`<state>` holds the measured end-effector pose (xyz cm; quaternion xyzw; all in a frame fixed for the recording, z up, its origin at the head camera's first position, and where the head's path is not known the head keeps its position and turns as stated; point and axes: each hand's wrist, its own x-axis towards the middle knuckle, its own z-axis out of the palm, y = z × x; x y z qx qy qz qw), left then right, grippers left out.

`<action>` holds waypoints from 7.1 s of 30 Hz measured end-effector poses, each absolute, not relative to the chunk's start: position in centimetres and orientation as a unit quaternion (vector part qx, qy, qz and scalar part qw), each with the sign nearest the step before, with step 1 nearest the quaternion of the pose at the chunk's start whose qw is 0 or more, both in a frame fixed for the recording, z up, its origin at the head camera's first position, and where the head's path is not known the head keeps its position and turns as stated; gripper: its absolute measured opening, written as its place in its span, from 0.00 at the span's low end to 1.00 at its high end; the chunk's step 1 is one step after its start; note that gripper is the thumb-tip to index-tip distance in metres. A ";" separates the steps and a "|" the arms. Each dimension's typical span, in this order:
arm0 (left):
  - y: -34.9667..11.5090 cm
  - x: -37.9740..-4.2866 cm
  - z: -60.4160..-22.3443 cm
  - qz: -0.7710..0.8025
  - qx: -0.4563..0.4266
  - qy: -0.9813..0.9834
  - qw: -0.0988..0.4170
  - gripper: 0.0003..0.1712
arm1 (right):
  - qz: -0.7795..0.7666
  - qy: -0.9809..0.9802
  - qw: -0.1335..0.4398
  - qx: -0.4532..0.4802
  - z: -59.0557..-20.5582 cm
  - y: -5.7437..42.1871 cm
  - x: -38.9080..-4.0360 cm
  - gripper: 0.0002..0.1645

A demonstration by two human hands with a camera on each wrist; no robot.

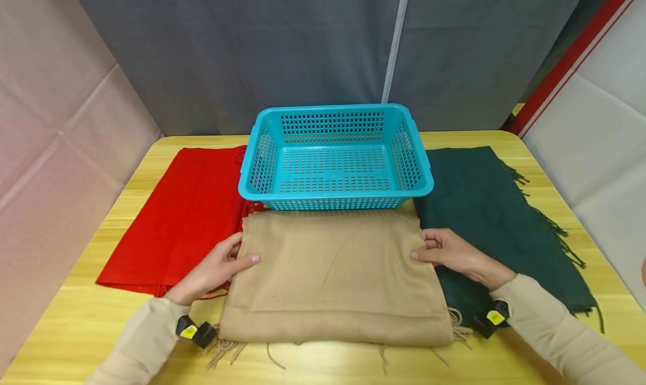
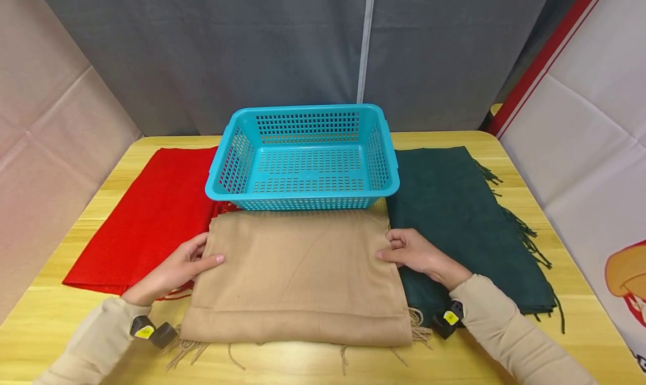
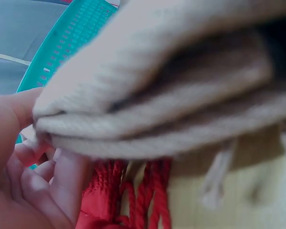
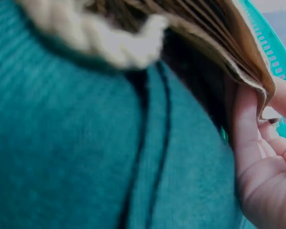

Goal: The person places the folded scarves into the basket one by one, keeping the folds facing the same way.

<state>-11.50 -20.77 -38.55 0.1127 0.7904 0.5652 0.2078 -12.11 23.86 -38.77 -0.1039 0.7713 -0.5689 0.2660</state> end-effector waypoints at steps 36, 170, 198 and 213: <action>-20.4 -10.6 -37.7 0.621 0.138 0.761 0.132 0.16 | -0.569 0.802 0.158 -0.089 -36.6 23.6 -10.9 0.16; -18.5 -21.6 -25.2 0.677 0.110 0.723 0.078 0.18 | -0.780 0.595 0.022 -0.193 -24.9 23.8 -21.9 0.10; -17.3 -25.7 -25.7 0.689 0.042 0.720 0.070 0.21 | -0.763 0.642 0.067 -0.038 -26.3 24.2 -26.7 0.09; -17.3 -27.0 -26.7 0.674 0.008 0.735 0.076 0.24 | -0.760 0.645 0.072 -0.017 -27.5 24.2 -28.2 0.10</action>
